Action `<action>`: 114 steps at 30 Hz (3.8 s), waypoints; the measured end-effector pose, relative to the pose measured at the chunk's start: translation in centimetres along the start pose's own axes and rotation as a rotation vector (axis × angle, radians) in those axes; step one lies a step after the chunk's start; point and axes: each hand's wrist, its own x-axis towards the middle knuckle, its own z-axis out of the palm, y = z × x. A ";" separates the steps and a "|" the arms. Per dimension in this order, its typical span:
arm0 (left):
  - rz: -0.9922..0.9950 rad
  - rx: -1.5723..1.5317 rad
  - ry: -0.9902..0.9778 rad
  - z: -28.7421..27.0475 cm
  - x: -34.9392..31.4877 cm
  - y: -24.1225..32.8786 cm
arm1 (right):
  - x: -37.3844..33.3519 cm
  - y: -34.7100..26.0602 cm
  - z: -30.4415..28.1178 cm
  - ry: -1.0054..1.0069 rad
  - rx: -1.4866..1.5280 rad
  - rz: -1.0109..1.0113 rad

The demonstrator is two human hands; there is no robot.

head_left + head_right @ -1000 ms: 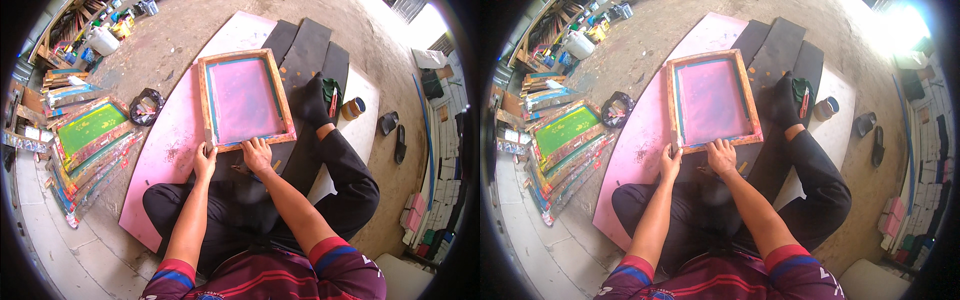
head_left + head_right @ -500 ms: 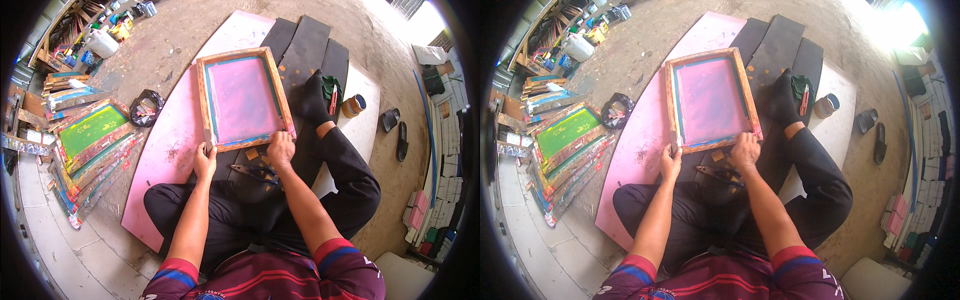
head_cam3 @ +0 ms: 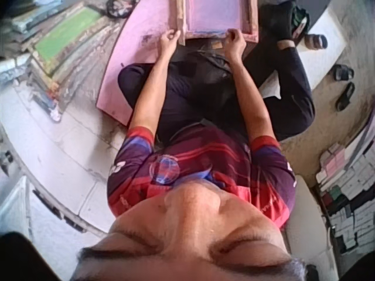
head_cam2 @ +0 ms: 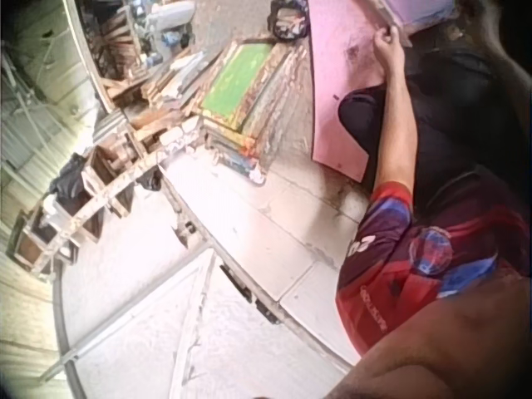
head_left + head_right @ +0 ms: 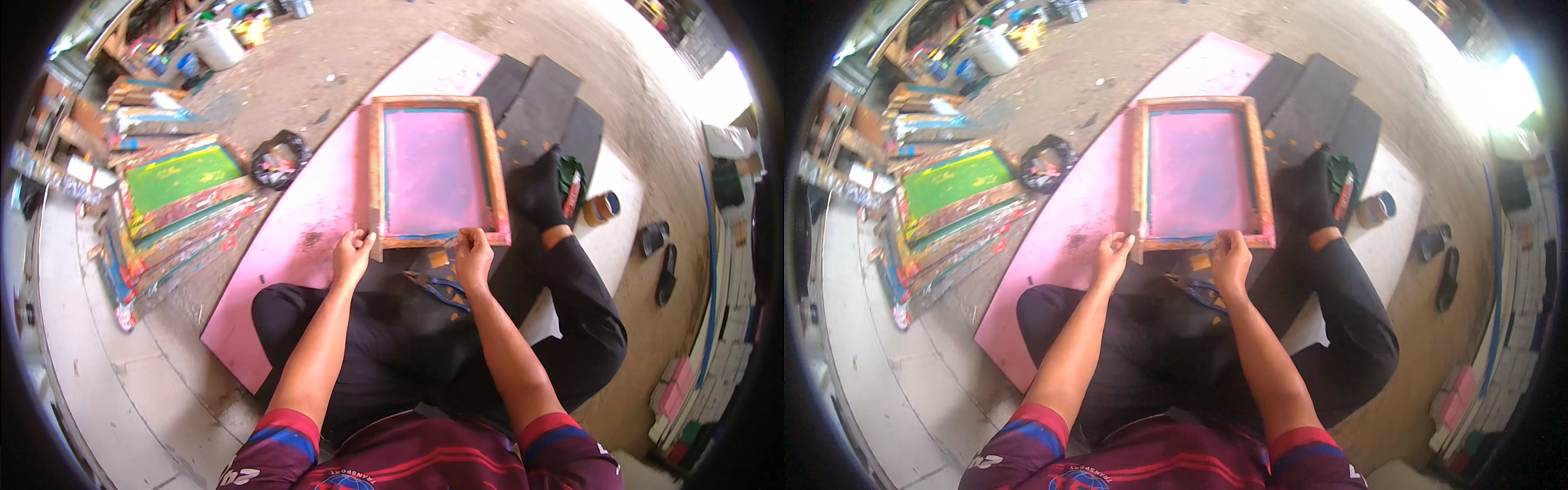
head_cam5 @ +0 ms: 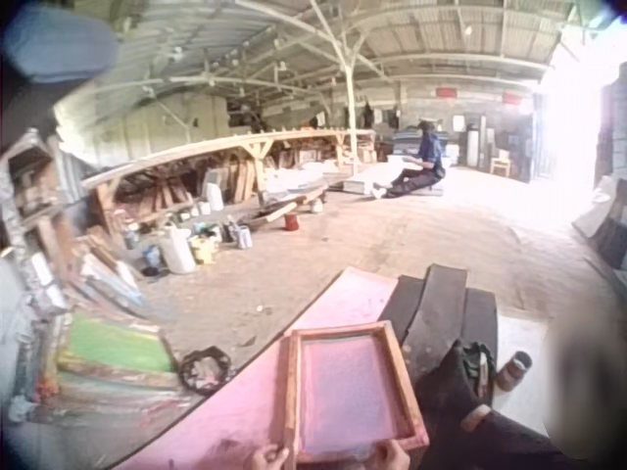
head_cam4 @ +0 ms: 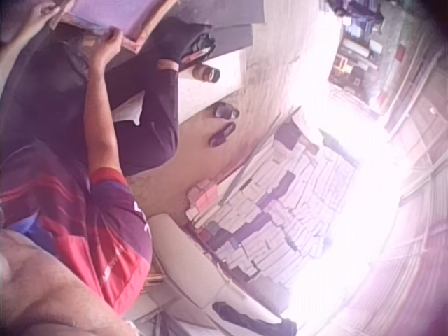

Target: The person sits on the floor and uses pliers to remove staples from a wooden frame with a pink mesh. They then wipe the pink surface with a cloth and apply orange tape along the frame edges, pressing it down and trimming excess with scissors.

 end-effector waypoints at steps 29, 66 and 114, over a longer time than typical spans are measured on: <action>-0.370 0.038 0.233 -17.7 13.6 -7.3 | -6.7 -13.0 35.0 -0.952 -0.669 -0.910; -0.376 0.172 -0.049 -19.0 12.9 -4.1 | -11.2 -6.5 18.5 -1.105 -0.687 -0.923; -0.369 0.116 -0.110 -18.4 13.1 -6.1 | -10.0 -6.3 19.2 -1.210 -0.671 -1.076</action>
